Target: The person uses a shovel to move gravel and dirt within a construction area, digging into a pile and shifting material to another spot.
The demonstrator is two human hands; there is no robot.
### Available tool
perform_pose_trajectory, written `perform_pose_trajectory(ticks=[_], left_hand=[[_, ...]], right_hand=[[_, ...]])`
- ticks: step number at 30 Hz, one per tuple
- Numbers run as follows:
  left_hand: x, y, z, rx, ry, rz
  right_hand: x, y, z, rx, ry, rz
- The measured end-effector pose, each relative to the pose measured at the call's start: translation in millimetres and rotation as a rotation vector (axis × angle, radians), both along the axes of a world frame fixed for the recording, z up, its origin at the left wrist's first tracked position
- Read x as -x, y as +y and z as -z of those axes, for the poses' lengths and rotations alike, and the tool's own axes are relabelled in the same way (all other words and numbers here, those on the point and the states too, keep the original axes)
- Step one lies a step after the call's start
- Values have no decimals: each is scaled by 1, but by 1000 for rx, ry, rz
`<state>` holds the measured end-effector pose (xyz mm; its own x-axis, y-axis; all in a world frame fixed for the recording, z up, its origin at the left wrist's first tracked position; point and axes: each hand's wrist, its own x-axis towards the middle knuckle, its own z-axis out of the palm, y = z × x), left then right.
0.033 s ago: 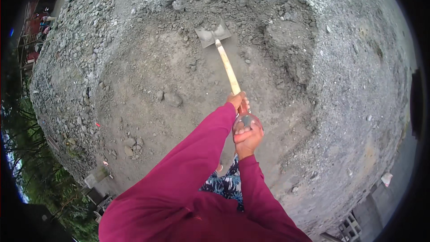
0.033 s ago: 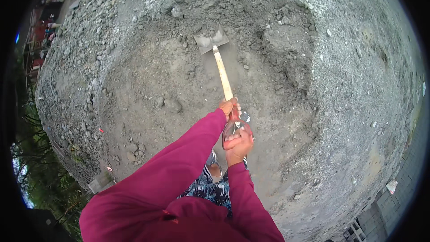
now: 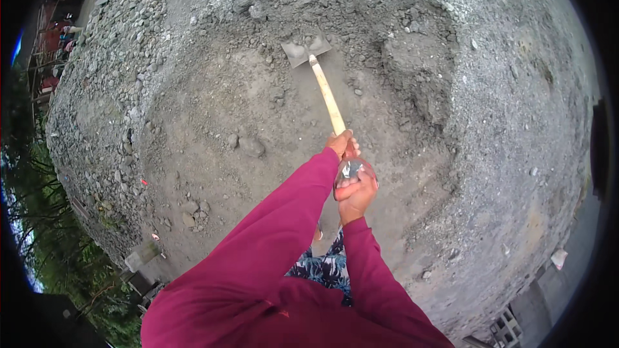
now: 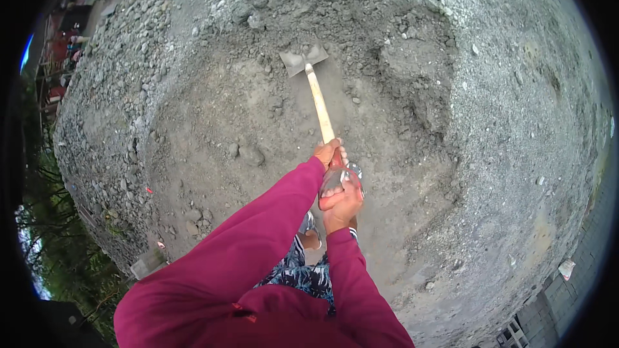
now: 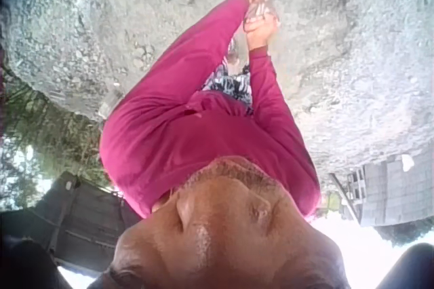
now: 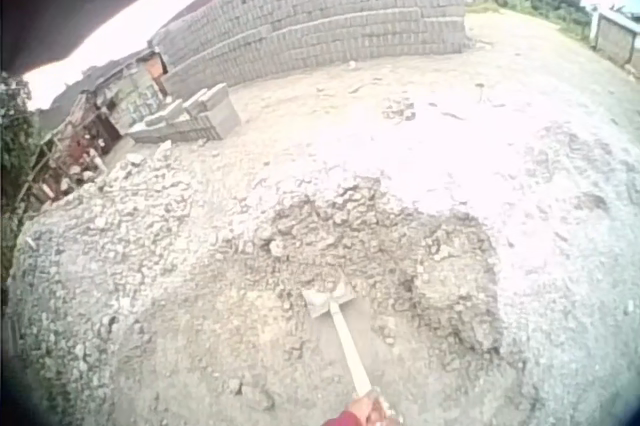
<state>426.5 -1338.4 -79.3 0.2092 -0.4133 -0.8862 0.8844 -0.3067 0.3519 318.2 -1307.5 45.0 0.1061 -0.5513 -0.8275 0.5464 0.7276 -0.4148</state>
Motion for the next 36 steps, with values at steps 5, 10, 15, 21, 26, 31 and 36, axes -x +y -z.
perform_pose_trajectory(ticks=[5,10,15,21,26,31,36], left_hand=[[-28,-30,-44,-16,166,-70],[-31,-58,-113,-191,197,-2],[-161,-137,-34,-192,103,70],[-207,-250,41,-41,72,-47],[-195,-204,104,-45,158,248],[-279,-210,185,-345,102,496],[-392,-278,297,-293,23,112]], right_hand=[[-16,-36,-37,-60,-10,-13],[-36,-67,-112,8,-64,83],[-158,-142,-31,110,-147,93],[-195,-269,32,88,-109,9],[-150,-238,104,22,308,-65],[-85,-238,228,-77,778,-214],[-104,-266,248,-344,1050,-117]])
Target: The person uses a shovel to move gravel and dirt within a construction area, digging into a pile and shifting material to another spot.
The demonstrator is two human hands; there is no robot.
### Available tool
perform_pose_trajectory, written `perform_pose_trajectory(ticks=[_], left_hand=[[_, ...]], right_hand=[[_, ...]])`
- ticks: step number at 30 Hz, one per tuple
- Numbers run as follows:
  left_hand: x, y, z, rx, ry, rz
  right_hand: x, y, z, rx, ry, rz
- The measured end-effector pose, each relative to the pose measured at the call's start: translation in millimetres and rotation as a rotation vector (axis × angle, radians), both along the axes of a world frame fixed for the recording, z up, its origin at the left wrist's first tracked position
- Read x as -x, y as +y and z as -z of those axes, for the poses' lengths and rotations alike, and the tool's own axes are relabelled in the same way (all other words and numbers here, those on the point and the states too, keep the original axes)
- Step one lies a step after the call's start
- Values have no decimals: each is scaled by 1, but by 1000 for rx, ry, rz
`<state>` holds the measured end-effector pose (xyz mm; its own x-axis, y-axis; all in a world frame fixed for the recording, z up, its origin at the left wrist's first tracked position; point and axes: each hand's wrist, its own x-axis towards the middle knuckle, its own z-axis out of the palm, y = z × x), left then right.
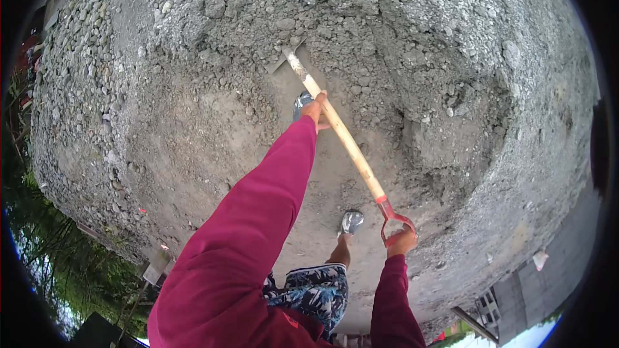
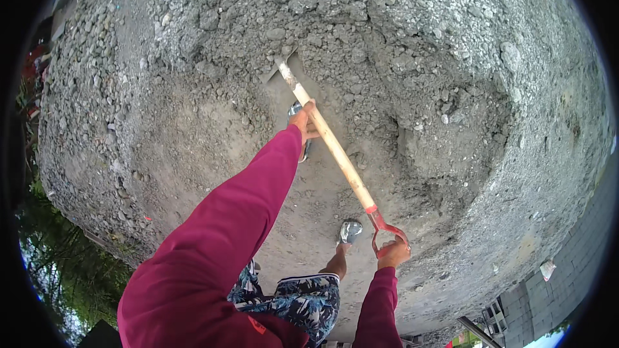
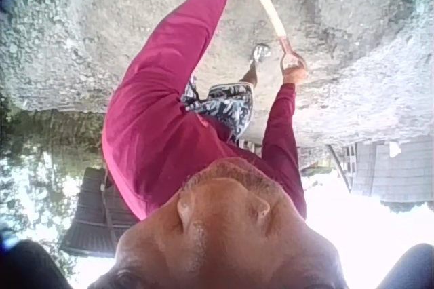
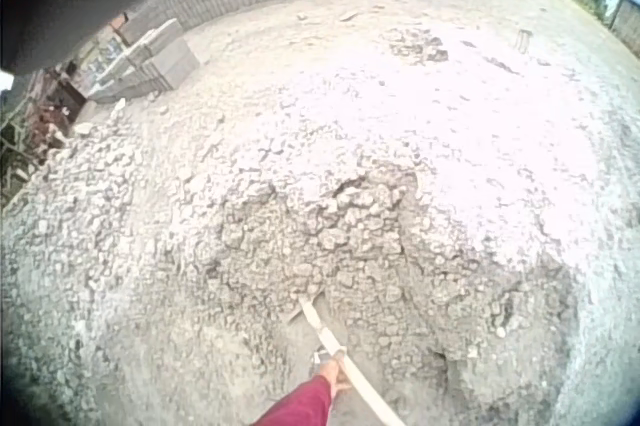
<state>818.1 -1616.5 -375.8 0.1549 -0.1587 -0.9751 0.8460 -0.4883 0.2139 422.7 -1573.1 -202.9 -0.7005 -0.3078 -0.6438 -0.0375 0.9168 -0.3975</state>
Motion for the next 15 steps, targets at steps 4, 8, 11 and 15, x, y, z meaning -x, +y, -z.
perform_pose_trajectory(ticks=[4,8,11,15], left_hand=[[-38,-19,56,6,-143,-223],[-12,-22,37,-138,-138,-249],[24,-3,1,-37,-150,-296],[78,36,-75,-50,-177,-267]], right_hand=[[-19,6,-27,-18,42,-23],[1,3,-34,54,50,-81],[48,29,-62,63,34,-61],[111,61,-118,70,-53,-104]])
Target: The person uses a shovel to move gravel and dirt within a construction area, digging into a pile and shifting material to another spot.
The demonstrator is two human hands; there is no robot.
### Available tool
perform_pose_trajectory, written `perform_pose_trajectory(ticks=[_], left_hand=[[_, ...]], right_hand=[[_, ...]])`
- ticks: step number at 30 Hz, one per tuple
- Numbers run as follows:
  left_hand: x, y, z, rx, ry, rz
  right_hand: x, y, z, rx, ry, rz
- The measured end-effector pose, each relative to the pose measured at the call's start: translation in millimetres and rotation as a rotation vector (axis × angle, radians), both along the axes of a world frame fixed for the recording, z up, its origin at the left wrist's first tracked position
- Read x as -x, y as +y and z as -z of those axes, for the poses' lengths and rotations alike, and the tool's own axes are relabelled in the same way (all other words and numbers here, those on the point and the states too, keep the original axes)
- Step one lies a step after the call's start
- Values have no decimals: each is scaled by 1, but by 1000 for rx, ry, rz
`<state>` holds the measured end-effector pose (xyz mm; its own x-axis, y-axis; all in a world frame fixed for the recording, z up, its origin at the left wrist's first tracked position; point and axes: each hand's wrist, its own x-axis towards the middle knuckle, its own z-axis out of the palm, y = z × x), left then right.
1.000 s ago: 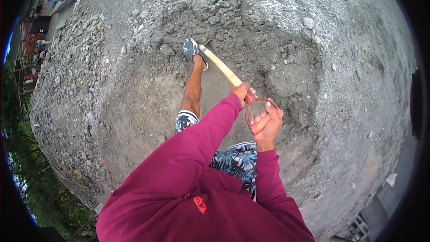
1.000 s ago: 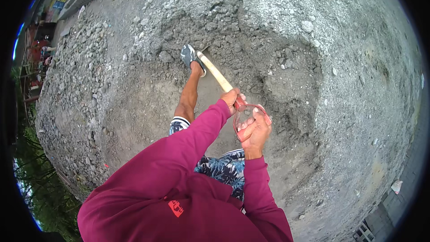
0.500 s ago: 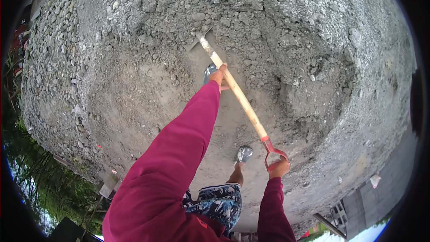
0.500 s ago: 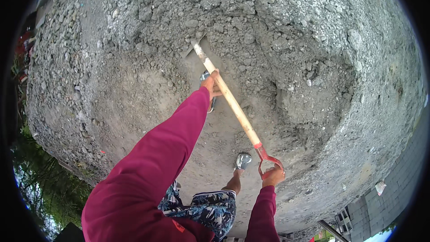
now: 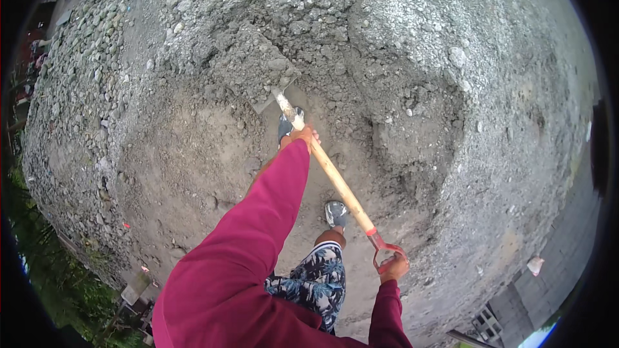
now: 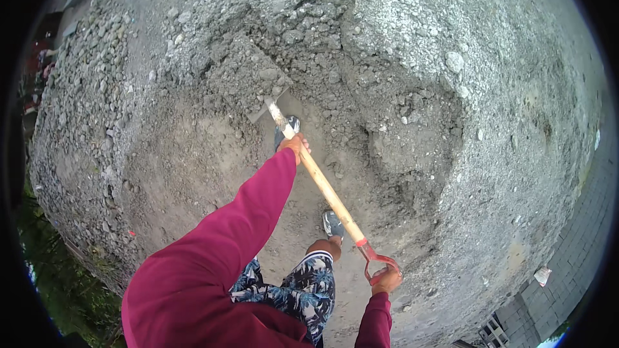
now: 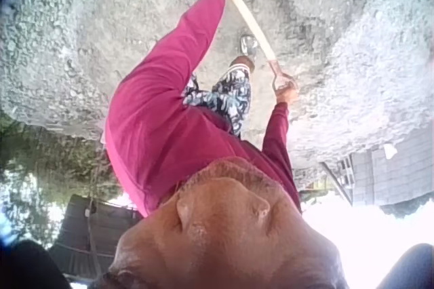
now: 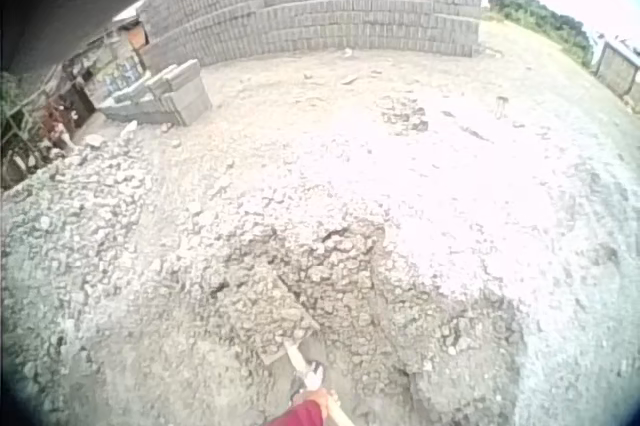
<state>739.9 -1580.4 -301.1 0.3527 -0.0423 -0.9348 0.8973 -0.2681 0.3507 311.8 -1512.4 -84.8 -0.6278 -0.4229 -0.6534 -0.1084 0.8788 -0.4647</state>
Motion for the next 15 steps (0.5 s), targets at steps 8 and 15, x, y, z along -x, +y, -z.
perform_pose_trajectory(ticks=[8,15], left_hand=[[155,99,-181,100,-132,-102],[337,206,-265,240,-27,-322]], right_hand=[[172,109,-150,117,-92,-168],[358,138,-265,303,34,-432]])
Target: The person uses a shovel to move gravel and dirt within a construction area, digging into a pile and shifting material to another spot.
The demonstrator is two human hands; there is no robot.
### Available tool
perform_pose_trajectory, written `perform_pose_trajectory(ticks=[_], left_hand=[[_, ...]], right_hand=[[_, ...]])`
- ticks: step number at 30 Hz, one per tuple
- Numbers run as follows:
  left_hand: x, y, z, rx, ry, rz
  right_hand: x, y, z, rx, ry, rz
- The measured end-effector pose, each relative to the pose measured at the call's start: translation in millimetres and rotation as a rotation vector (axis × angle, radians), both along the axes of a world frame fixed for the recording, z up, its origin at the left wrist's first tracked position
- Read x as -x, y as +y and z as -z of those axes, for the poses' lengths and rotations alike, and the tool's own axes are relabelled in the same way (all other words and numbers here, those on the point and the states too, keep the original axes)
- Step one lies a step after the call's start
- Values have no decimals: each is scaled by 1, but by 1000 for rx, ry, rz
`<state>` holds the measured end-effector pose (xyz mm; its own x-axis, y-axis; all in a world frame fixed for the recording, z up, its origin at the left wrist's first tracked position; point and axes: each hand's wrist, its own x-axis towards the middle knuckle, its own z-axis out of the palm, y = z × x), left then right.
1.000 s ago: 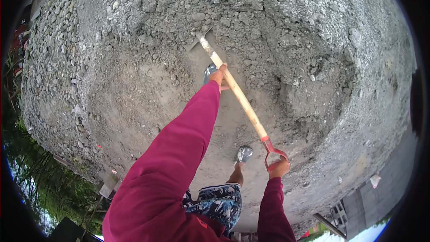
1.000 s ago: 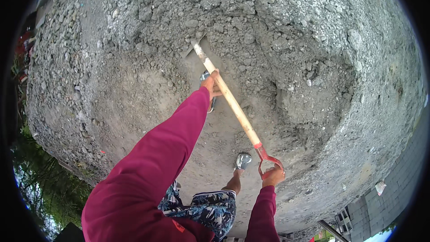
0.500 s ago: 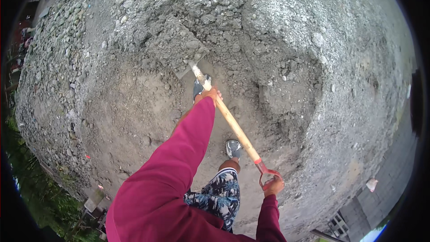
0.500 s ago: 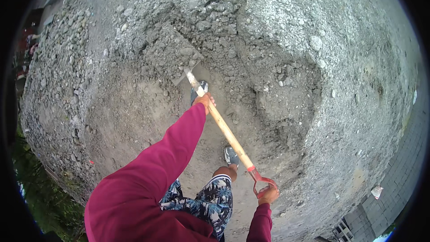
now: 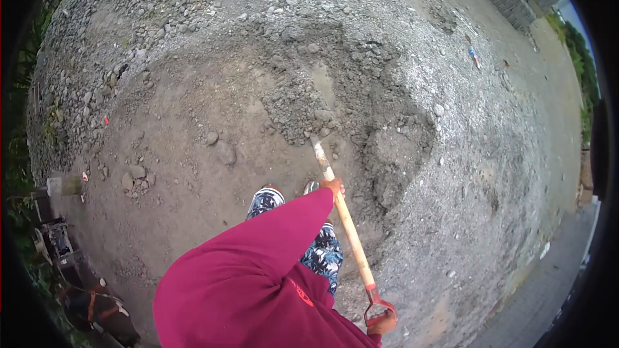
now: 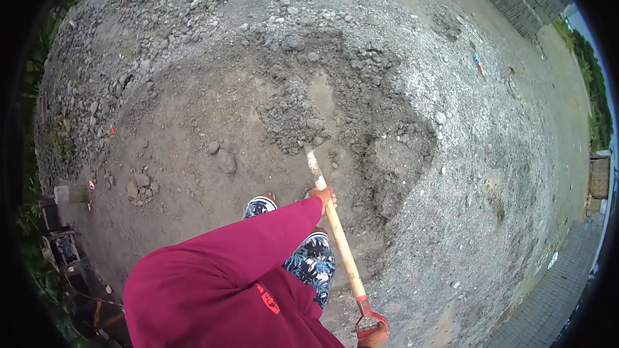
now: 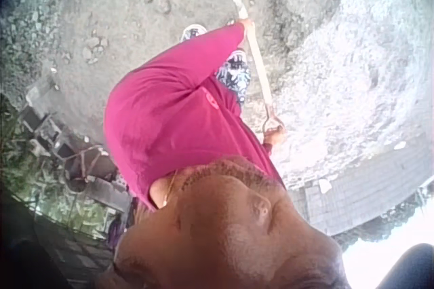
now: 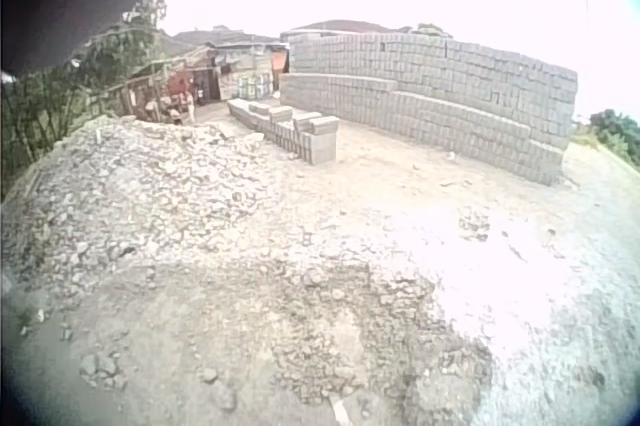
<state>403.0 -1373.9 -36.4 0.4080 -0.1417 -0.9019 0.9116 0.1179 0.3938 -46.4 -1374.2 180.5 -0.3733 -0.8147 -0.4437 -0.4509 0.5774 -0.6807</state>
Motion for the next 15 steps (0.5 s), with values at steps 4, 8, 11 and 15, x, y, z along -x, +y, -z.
perform_pose_trajectory(ticks=[4,8,11,15], left_hand=[[85,63,-27,83,149,-162],[145,172,-4,241,143,-517],[173,284,-7,106,66,-748],[196,493,-5,98,189,-1064]], right_hand=[[36,-5,-82,18,91,-283],[-33,28,-171,182,700,-1224],[-29,43,-153,276,763,-1649],[-116,114,-78,-344,441,-1212]])
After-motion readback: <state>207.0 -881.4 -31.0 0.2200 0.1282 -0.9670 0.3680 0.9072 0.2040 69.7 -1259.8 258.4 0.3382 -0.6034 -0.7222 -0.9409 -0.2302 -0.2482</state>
